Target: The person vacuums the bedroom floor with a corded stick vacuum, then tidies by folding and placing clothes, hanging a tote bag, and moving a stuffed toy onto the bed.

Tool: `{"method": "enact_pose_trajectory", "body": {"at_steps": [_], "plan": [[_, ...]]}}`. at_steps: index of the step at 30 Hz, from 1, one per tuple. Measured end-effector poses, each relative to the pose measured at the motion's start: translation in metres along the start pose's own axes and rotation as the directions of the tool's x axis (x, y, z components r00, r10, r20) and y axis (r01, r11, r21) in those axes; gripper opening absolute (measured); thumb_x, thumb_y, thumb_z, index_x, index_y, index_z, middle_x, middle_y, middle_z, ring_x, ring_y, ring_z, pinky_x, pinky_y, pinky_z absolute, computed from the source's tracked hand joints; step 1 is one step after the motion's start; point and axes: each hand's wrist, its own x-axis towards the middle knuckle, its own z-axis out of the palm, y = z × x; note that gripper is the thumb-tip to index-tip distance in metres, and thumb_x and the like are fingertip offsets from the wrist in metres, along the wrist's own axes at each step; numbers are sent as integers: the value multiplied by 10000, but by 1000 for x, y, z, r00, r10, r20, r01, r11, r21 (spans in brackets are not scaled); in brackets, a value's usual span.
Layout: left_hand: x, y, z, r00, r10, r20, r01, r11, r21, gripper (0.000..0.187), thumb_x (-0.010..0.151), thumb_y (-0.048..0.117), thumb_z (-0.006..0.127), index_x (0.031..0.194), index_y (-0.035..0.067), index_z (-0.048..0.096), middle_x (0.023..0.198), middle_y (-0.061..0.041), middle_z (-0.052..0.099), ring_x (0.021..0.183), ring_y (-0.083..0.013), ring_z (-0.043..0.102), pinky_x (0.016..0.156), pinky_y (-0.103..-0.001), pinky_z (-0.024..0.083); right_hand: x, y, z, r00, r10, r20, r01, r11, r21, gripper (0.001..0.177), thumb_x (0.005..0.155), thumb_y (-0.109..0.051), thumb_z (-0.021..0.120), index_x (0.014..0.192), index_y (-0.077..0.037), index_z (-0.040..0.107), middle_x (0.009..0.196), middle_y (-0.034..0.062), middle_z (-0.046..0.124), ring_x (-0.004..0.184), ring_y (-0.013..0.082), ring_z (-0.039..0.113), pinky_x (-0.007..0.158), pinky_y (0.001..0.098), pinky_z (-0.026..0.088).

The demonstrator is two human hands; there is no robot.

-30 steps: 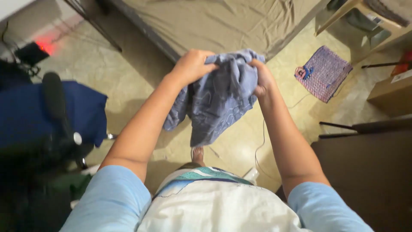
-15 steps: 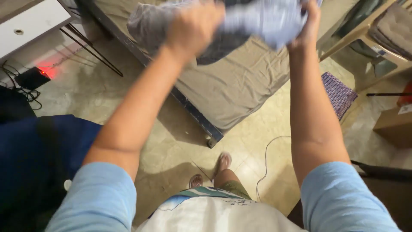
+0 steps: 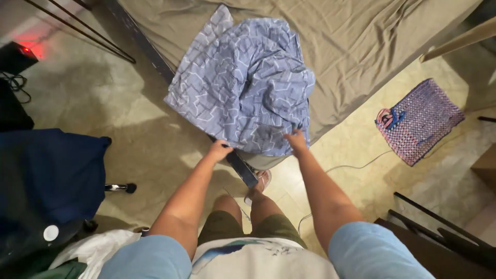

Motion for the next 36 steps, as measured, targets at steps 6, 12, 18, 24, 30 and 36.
{"method": "enact_pose_trajectory", "body": {"at_steps": [6,12,18,24,30,36], "plan": [[49,-51,-43,895,-443,54,374,680,-631,931,839,461,765,1568,137,286,1527,-147,438,1303,-365,519,953,-586,519,-11,67,50,864,494,102,-450,664,597,729,839,-389,790,1439,-165,443,1457,133,444,1262,422,485,977,723,391],[119,-56,-90,878,-478,-12,220,427,-877,883,817,466,806,1554,135,450,1512,-133,465,1365,-337,429,1071,-615,363,8,70,81,845,484,229,-436,375,818,706,793,-283,783,1415,-100,503,1384,177,541,1223,377,554,1012,574,454],[163,-31,-149,931,-260,-255,-175,295,-939,588,848,128,645,1393,37,442,1365,-146,567,1281,-356,569,1083,-567,475,6,2,97,762,-94,-641,499,717,488,687,727,67,666,1380,3,463,1328,135,575,1221,275,566,1085,363,422],[88,119,-182,371,778,-506,-838,516,179,758,849,-134,486,1583,-5,345,1562,-303,458,1469,-389,420,1174,-394,362,-45,-166,113,598,-743,-301,779,627,3,690,779,132,547,1451,-12,487,1441,167,558,1414,280,487,1188,347,334],[-56,243,-217,483,875,28,-849,460,258,602,920,-15,560,1505,126,539,1149,-196,648,1146,-377,610,1039,-446,454,-158,-286,109,502,-854,138,818,521,244,726,796,217,440,1459,-51,563,1455,90,598,1402,196,495,1187,308,340],[-141,310,-282,-204,952,227,-666,-305,681,297,908,109,662,1205,132,660,1110,-85,678,1222,-283,575,1110,-545,396,-217,-340,51,497,-760,419,741,623,251,647,782,211,465,1351,-30,658,1300,40,693,1229,143,612,1083,278,481]]}}
